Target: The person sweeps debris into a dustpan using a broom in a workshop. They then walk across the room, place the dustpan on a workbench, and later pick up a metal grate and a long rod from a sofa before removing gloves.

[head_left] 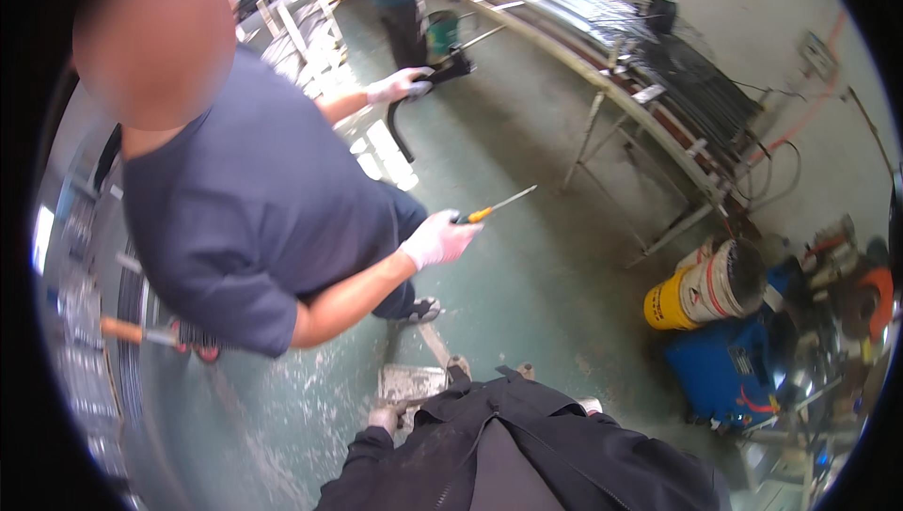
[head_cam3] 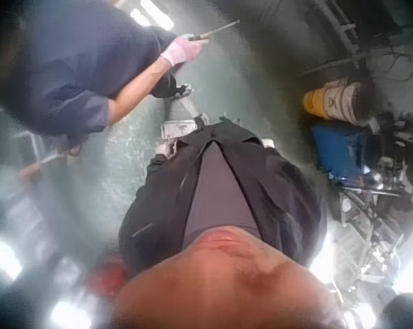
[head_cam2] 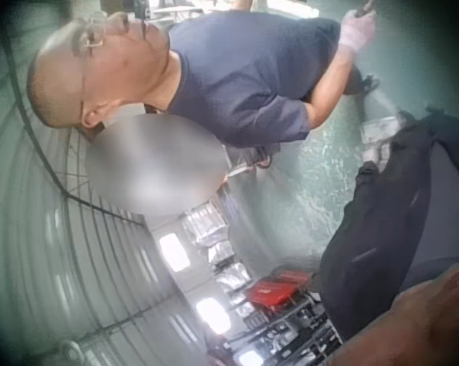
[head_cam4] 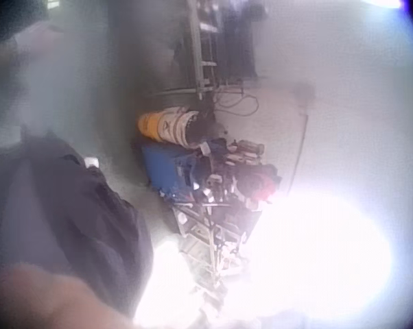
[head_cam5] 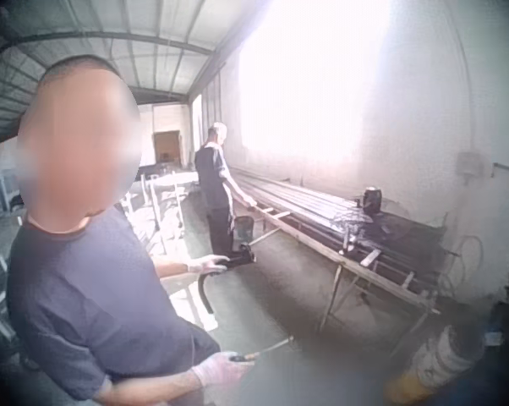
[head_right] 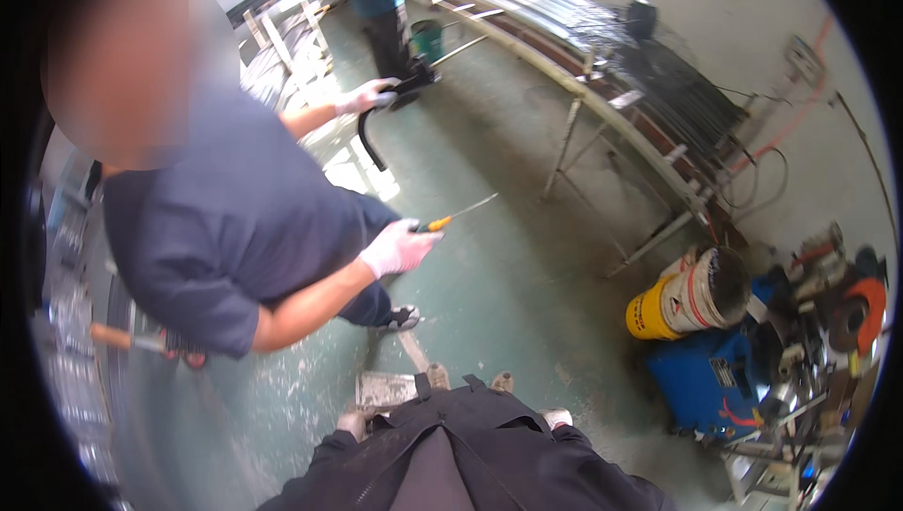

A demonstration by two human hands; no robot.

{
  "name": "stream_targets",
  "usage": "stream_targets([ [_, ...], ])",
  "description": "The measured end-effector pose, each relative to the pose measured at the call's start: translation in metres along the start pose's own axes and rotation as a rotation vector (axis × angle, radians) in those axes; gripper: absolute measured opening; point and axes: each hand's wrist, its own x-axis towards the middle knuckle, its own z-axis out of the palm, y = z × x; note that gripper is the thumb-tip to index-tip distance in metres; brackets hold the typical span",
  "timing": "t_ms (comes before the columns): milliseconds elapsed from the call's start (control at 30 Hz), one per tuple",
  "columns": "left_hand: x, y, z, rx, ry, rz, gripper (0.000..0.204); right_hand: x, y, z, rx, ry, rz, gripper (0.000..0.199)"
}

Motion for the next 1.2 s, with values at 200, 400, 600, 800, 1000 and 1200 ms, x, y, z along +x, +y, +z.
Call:
stream_targets([
  [200, -0.024, -0.013, 0.003, -0.026, 0.141, -0.08, 0.043, 0.034, 0.013, -0.041, 0.634, 0.064, 0.117, 0.028],
  [400, -0.036, -0.001, -0.051, -0.34, 0.312, -0.005, 0.05, 0.04, -0.07, -0.1, 0.922, 0.023, 0.24, 0.04],
  [600, 0.02, 0.028, -0.138, -0.672, 0.308, 0.075, 0.052, 0.059, -0.163, -0.089, 0.992, -0.003, 0.23, 0.027],
  [800, 0.075, 0.092, -0.246, -0.658, 0.258, 0.187, 0.042, 0.043, -0.29, -0.058, 0.997, 0.064, 0.214, 0.014],
  [1000, 0.139, 0.194, -0.314, -0.678, 0.083, 0.277, 0.041, 0.021, -0.398, -0.046, 0.789, 0.152, 0.186, 0.031],
  [1200, 0.22, 0.307, -0.363, -0.624, 0.021, 0.384, 0.038, 0.06, -0.449, -0.052, 0.468, 0.11, 0.331, 0.031],
])
